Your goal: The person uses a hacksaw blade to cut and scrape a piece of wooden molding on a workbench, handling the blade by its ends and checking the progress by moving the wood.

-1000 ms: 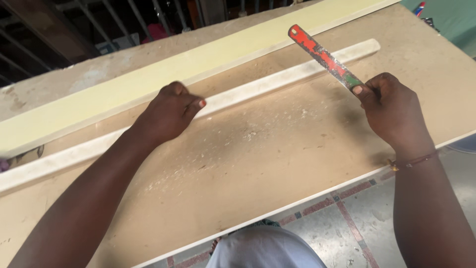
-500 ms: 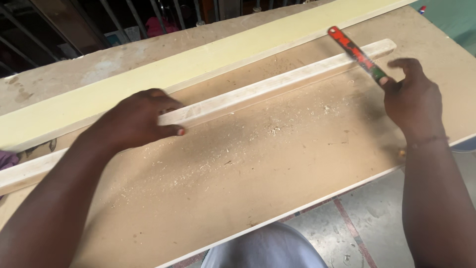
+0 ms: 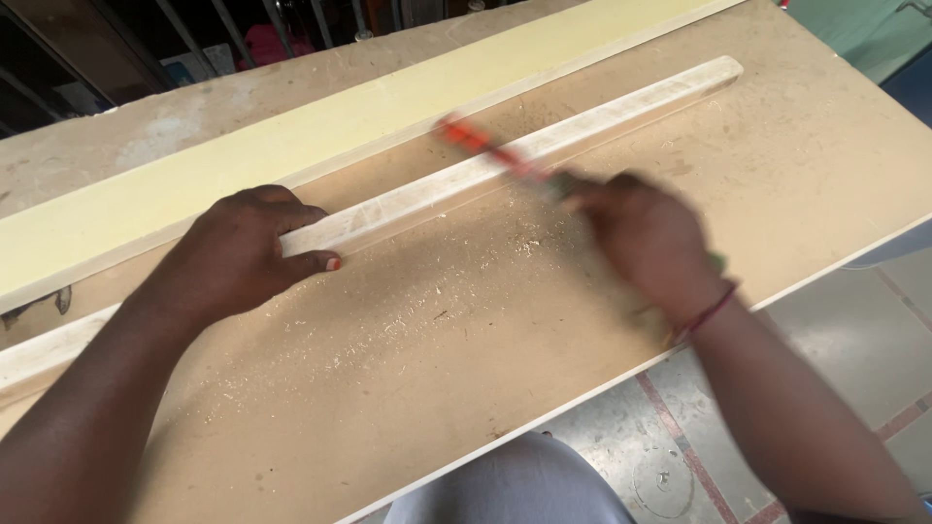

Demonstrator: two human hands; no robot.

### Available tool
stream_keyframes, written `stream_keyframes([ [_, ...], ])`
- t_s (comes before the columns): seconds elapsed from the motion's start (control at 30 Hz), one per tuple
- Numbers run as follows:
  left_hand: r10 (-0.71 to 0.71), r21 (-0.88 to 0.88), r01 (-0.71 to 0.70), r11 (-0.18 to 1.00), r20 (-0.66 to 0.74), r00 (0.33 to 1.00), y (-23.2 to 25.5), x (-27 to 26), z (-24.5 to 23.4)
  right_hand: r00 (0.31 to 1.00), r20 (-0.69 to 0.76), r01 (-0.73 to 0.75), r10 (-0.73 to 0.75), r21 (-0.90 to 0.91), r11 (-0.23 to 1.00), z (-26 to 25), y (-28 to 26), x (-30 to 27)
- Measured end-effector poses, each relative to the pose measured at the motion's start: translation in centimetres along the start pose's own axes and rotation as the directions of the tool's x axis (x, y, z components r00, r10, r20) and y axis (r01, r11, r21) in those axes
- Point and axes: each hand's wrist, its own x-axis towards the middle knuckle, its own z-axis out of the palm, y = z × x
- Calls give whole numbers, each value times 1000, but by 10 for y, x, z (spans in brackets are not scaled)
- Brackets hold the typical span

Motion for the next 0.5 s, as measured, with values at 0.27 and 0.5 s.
stream_keyframes([
  [0.27, -66, -71, 77, 994, 150, 986, 9, -19, -10, 997, 4, -81, 81, 19, 997, -18, -17, 8],
  [0.5, -145, 142, 105, 984, 309, 940, 18, -19, -24, 905, 89, -425, 416, 222, 878, -14, 90, -2],
])
